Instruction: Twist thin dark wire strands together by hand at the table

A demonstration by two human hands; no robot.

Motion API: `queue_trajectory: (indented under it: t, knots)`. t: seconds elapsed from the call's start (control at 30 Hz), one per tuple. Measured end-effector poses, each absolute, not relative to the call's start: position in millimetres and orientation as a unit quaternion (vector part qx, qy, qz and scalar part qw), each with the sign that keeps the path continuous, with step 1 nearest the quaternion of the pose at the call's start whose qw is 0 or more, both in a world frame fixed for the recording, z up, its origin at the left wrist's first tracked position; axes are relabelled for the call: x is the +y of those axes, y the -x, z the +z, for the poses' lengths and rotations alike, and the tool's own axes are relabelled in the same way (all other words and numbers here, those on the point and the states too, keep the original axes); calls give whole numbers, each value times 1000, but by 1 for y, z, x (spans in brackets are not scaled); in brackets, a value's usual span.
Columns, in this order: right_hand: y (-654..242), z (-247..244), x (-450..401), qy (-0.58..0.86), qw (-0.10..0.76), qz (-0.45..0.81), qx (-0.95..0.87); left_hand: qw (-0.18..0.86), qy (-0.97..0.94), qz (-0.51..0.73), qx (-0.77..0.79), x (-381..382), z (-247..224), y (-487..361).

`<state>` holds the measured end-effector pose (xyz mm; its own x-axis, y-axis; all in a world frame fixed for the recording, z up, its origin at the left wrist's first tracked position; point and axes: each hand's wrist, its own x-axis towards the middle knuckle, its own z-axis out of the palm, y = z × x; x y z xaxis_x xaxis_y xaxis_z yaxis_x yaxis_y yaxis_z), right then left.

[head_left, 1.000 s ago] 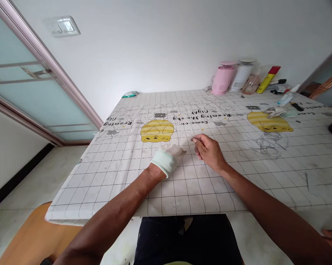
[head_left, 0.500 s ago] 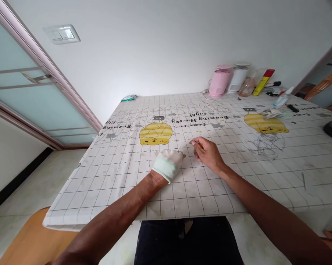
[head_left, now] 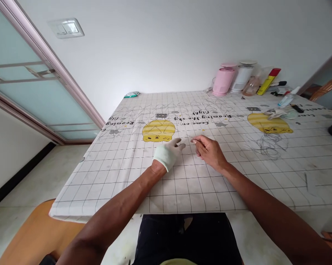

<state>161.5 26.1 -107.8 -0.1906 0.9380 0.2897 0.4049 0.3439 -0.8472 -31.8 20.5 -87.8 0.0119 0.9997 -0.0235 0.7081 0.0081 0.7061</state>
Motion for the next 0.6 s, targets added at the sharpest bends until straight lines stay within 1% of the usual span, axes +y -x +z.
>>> queue_trajectory:
  t: [0.07,0.13,0.23,0.33,0.5,0.6]
  knots:
    - [-160,-109,26,473,412,303,-718,349,-636,260,637,21,-88,33]
    - [-160,-111,27,474,417,298,-715,382,-622,276,625,19,-88,33]
    - [-162,-115,29,481,441,305,-694,371,-607,323,624,15,-90,34]
    - [-164,-116,30,482,445,318,-685,343,-609,347,625,14,-96,34]
    - [-165,-112,29,479,442,308,-693,319,-628,325,631,19,-102,33]
    - [-166,-110,28,475,433,296,-707,333,-627,309,633,21,-99,32]
